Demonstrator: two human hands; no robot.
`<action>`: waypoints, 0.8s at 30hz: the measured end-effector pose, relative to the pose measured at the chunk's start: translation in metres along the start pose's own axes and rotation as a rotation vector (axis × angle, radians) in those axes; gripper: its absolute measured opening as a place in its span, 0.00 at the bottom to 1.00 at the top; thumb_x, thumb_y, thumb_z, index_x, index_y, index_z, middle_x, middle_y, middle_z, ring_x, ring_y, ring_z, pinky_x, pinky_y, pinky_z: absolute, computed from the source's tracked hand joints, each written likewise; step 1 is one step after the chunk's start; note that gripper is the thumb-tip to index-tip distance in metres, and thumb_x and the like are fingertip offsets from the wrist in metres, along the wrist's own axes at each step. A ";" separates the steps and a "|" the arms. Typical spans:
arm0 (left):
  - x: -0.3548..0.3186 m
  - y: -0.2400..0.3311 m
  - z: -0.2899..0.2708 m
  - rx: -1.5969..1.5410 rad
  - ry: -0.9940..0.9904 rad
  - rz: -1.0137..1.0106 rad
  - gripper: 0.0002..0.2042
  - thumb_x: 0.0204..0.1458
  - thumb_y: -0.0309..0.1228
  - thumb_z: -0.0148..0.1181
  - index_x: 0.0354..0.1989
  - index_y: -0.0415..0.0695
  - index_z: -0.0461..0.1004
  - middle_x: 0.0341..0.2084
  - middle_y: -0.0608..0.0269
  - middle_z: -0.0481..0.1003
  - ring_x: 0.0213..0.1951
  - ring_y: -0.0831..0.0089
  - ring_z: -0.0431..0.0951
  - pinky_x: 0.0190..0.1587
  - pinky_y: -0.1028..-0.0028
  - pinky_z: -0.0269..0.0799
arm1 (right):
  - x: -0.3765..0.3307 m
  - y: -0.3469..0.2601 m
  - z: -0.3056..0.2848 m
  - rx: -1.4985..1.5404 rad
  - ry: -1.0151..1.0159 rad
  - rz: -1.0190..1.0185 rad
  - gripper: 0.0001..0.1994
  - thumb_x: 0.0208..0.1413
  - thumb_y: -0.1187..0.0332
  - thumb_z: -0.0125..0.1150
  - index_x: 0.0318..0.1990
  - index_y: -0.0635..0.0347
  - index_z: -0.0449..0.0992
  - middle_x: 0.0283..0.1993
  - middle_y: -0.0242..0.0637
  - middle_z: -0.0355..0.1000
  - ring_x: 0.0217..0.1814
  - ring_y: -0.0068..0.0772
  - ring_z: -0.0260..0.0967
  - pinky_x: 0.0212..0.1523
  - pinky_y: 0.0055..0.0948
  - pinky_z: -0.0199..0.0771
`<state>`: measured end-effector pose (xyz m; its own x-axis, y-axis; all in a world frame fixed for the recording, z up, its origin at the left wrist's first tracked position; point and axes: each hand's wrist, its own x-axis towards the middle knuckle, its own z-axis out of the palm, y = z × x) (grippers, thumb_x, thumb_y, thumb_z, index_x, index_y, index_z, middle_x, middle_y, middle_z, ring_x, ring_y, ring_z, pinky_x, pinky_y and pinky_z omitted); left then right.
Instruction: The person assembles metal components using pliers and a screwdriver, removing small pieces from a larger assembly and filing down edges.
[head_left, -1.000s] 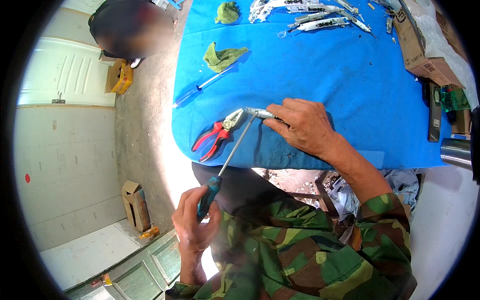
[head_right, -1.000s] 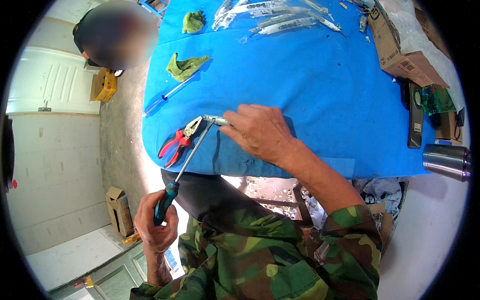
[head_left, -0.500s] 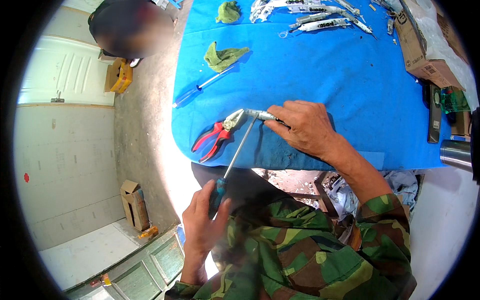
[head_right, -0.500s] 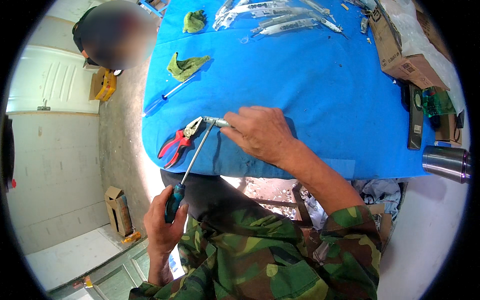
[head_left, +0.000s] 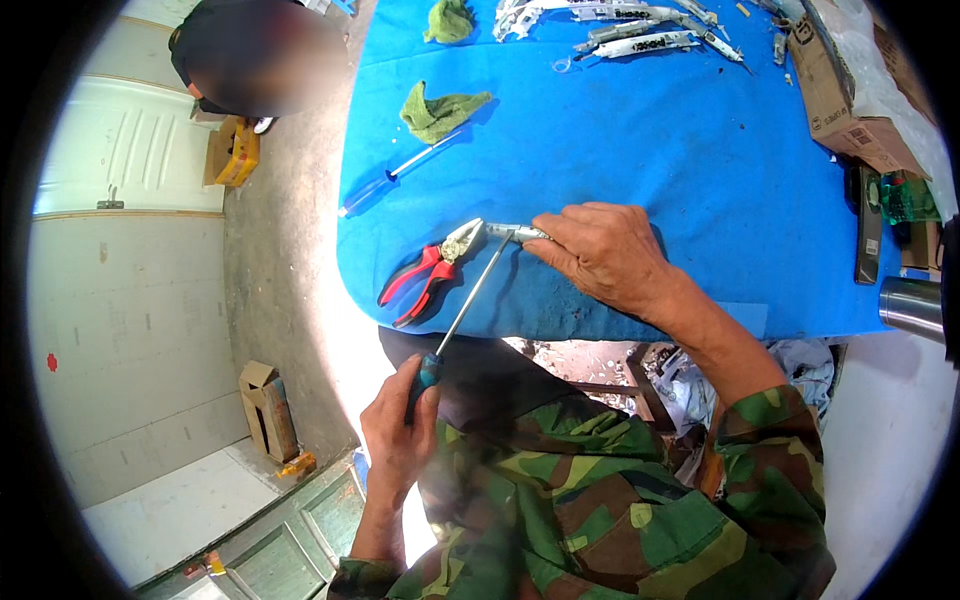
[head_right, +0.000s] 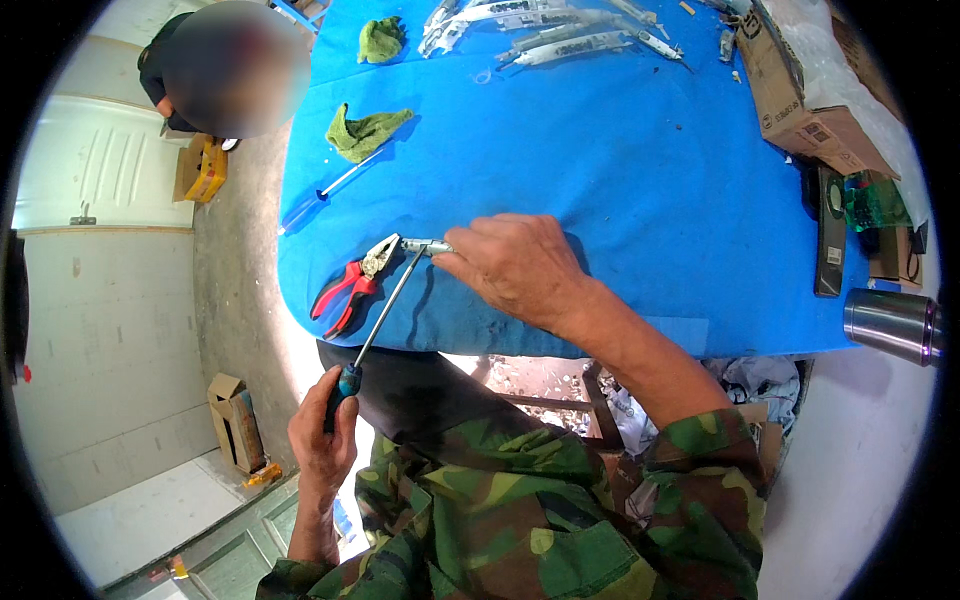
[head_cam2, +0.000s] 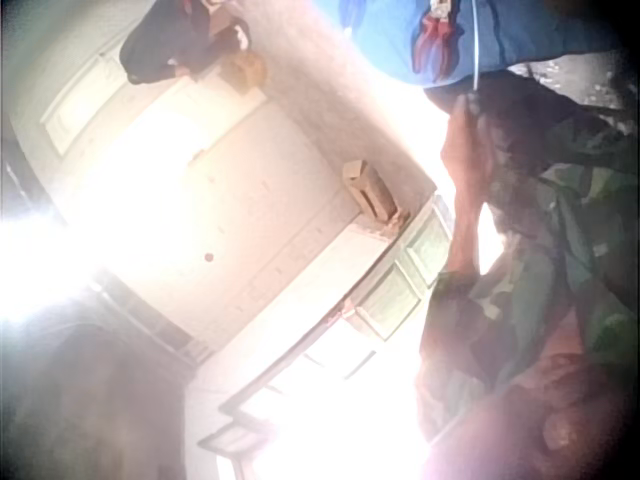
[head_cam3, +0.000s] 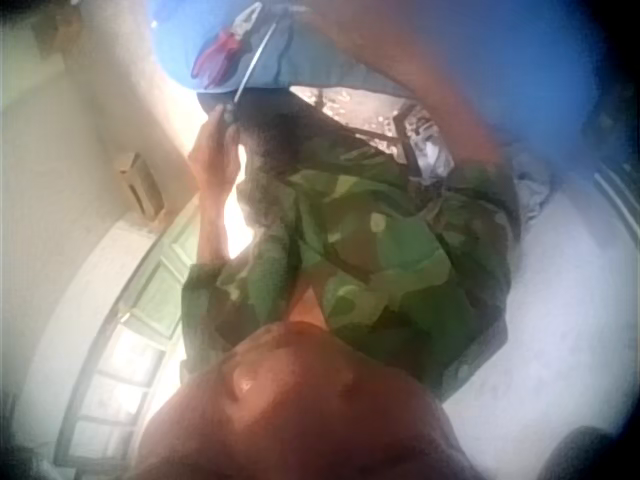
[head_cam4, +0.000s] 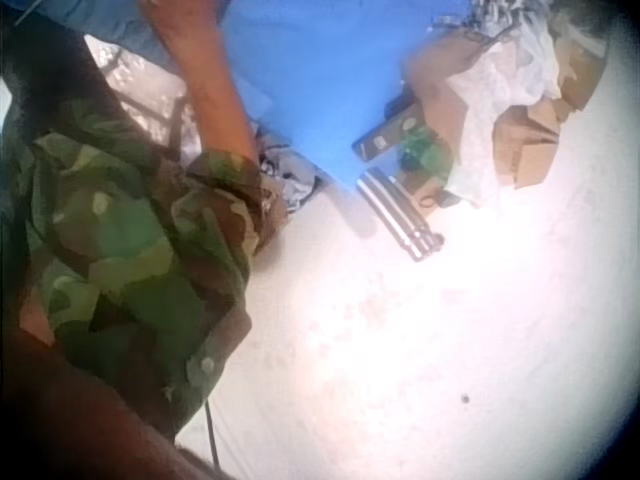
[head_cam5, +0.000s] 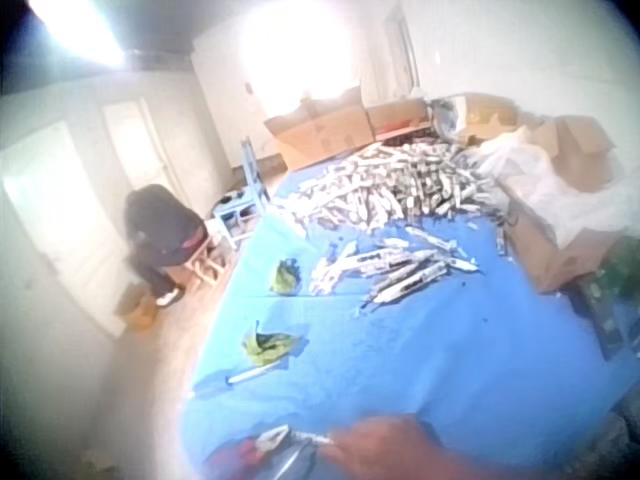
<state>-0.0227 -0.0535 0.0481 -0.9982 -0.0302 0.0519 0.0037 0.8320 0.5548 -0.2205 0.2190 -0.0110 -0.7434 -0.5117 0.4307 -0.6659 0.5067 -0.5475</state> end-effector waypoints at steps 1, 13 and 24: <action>0.002 -0.003 0.000 -0.034 0.012 0.015 0.19 0.63 0.25 0.64 0.61 0.36 0.75 0.37 0.56 0.81 0.35 0.71 0.81 0.38 0.73 0.77 | 0.000 0.000 0.001 0.002 0.003 0.002 0.12 0.61 0.59 0.70 0.32 0.53 0.76 0.24 0.38 0.71 0.28 0.44 0.75 0.27 0.45 0.72; -0.001 -0.002 -0.003 -0.660 -0.093 -0.465 0.17 0.67 0.29 0.61 0.61 0.35 0.76 0.35 0.64 0.81 0.27 0.84 0.72 0.29 0.81 0.67 | -0.003 0.001 0.002 0.027 0.015 0.004 0.11 0.60 0.60 0.70 0.33 0.54 0.76 0.25 0.39 0.72 0.30 0.46 0.74 0.28 0.46 0.71; 0.002 0.025 -0.008 0.141 0.036 0.021 0.21 0.55 0.22 0.70 0.59 0.40 0.77 0.39 0.49 0.83 0.37 0.59 0.87 0.39 0.67 0.81 | -0.003 0.003 0.003 0.041 0.014 0.016 0.11 0.60 0.59 0.71 0.34 0.54 0.78 0.25 0.39 0.72 0.28 0.46 0.74 0.27 0.46 0.69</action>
<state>-0.0246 -0.0373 0.0684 -0.9951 -0.0300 0.0937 0.0134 0.9021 0.4313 -0.2197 0.2203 -0.0158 -0.7549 -0.4937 0.4318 -0.6512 0.4857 -0.5831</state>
